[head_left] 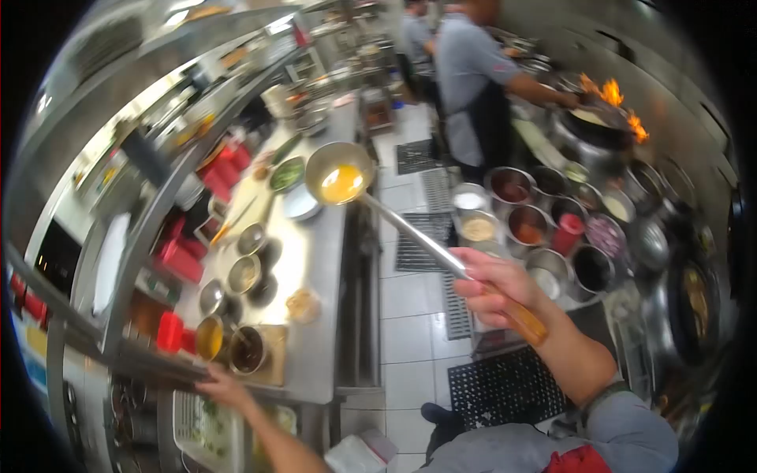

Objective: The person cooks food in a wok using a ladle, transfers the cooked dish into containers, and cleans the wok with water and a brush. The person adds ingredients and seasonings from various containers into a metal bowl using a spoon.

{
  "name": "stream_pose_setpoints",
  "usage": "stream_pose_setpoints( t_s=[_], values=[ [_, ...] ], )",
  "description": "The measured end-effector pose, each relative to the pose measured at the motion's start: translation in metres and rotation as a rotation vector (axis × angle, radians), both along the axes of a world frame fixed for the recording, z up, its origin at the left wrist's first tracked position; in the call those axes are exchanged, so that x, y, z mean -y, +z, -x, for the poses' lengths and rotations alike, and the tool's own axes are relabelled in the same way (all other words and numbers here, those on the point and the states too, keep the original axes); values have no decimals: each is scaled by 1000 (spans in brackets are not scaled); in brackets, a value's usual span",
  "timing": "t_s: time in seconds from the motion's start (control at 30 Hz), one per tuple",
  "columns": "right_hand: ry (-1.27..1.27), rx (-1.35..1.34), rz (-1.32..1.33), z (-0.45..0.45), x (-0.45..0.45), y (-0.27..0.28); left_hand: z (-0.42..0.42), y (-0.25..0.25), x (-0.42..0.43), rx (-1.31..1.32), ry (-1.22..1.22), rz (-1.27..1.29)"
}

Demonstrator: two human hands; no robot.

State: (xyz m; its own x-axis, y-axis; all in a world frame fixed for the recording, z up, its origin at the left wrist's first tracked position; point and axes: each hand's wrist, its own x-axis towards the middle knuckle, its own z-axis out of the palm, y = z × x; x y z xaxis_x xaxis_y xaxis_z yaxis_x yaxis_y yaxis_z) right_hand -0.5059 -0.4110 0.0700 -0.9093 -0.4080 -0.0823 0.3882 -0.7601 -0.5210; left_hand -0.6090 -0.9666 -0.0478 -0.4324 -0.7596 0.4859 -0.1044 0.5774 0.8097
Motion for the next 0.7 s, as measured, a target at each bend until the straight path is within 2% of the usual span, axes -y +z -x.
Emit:
stream_pose_setpoints(
  t_s=[0.03,0.1,0.13,0.17,0.2,0.23,0.27,0.3,0.33,0.37,0.4,0.5,0.57,0.67,0.7],
  values=[
    [-113,32,-65,-42,-31,2,-14,1,-19,71,99,105],
    [-286,84,-110,-124,-94,4,-43,-30,-70,53,235,532],
    [-370,92,-100,-165,-120,4,-65,-38,-125,-66,-64,406],
    [-448,144,-183,-207,-142,13,-84,-63,-179,-72,-213,538],
    [-547,166,-224,-246,-162,16,-114,-81,-251,108,-541,252],
    [-661,204,-260,-287,-178,17,-146,-82,-322,291,-880,452],
    [-762,259,-292,-321,-192,23,-177,-108,-377,565,-1312,225],
    [-837,306,-340,-352,-205,27,-215,-147,-432,820,-1513,186],
    [-1033,402,-379,-418,-219,33,-270,-206,-515,990,-1853,303],
    [-1111,448,-423,-444,-228,35,-293,-219,-557,1101,-2012,244],
    [-1161,456,-441,-470,-235,34,-313,-245,-588,1287,-2129,59],
    [-1346,540,-487,-530,-247,27,-356,-348,-663,1342,-2273,293],
    [-1459,578,-437,-555,-257,23,-378,-408,-701,1258,-2353,336],
    [-1578,635,-387,-584,-269,11,-401,-517,-744,901,-2735,765],
    [-1610,646,-375,-591,-273,4,-408,-512,-761,990,-2701,780]
  ],
)
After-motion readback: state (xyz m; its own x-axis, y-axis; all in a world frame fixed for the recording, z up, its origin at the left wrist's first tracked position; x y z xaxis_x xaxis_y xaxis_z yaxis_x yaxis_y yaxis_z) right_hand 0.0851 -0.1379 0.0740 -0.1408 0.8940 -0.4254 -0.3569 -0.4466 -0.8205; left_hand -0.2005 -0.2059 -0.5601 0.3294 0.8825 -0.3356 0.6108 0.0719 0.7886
